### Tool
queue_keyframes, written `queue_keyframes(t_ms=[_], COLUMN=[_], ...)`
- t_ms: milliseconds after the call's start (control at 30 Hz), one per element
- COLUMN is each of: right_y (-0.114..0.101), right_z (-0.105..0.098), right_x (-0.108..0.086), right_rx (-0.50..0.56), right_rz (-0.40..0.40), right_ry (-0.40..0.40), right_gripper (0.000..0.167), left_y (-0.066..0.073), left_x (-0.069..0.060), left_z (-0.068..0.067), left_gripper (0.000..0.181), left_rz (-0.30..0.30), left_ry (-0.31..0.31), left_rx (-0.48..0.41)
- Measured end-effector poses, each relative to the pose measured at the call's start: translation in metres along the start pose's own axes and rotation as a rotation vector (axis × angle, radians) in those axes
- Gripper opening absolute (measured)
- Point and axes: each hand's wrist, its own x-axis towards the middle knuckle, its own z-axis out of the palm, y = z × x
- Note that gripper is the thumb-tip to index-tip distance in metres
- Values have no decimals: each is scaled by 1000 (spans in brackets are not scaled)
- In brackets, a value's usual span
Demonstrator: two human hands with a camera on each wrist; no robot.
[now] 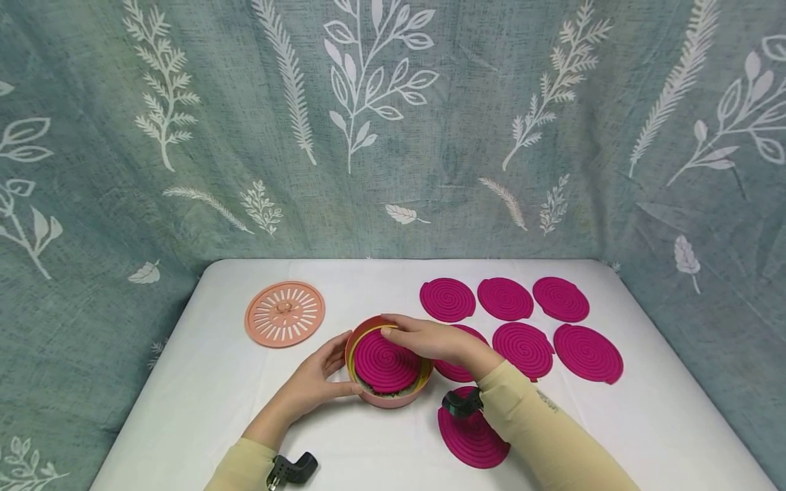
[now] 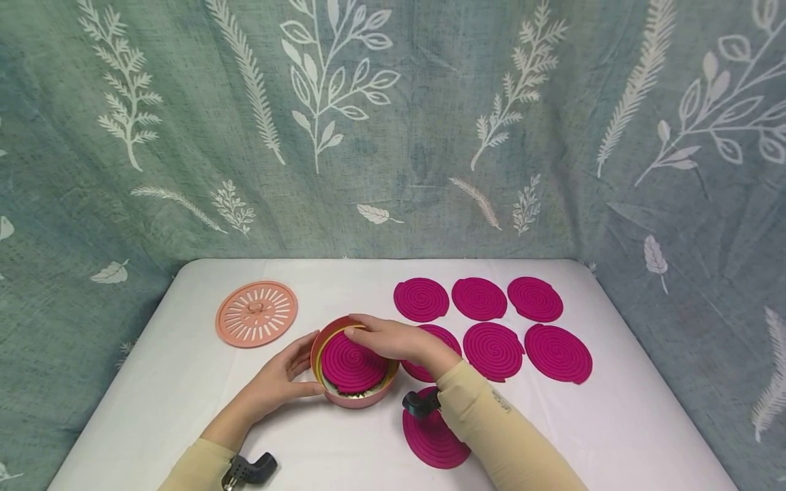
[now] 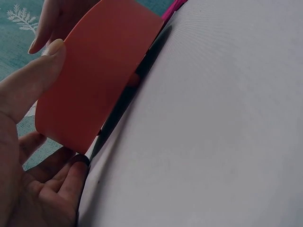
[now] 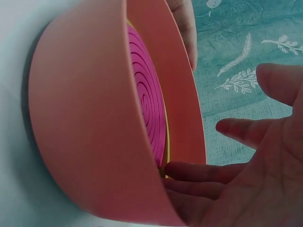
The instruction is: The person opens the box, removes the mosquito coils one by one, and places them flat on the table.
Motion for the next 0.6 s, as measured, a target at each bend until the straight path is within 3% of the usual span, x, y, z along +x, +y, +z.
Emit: queue_keyframes(t_ms=[100, 233, 600], right_y=[-1, -2, -1], right_z=[1, 1, 0], right_x=[1, 2, 1], right_rx=[-27, 14, 30], right_rz=[9, 15, -1], right_ry=[27, 55, 58], right_gripper=[68, 66, 67], left_y=[0, 0, 1], left_x=[0, -1, -1], left_z=[0, 0, 1], left_gripper=[103, 104, 103], left_rz=[1, -13, -24], left_ry=[4, 16, 18], left_rx=[-1, 20, 25])
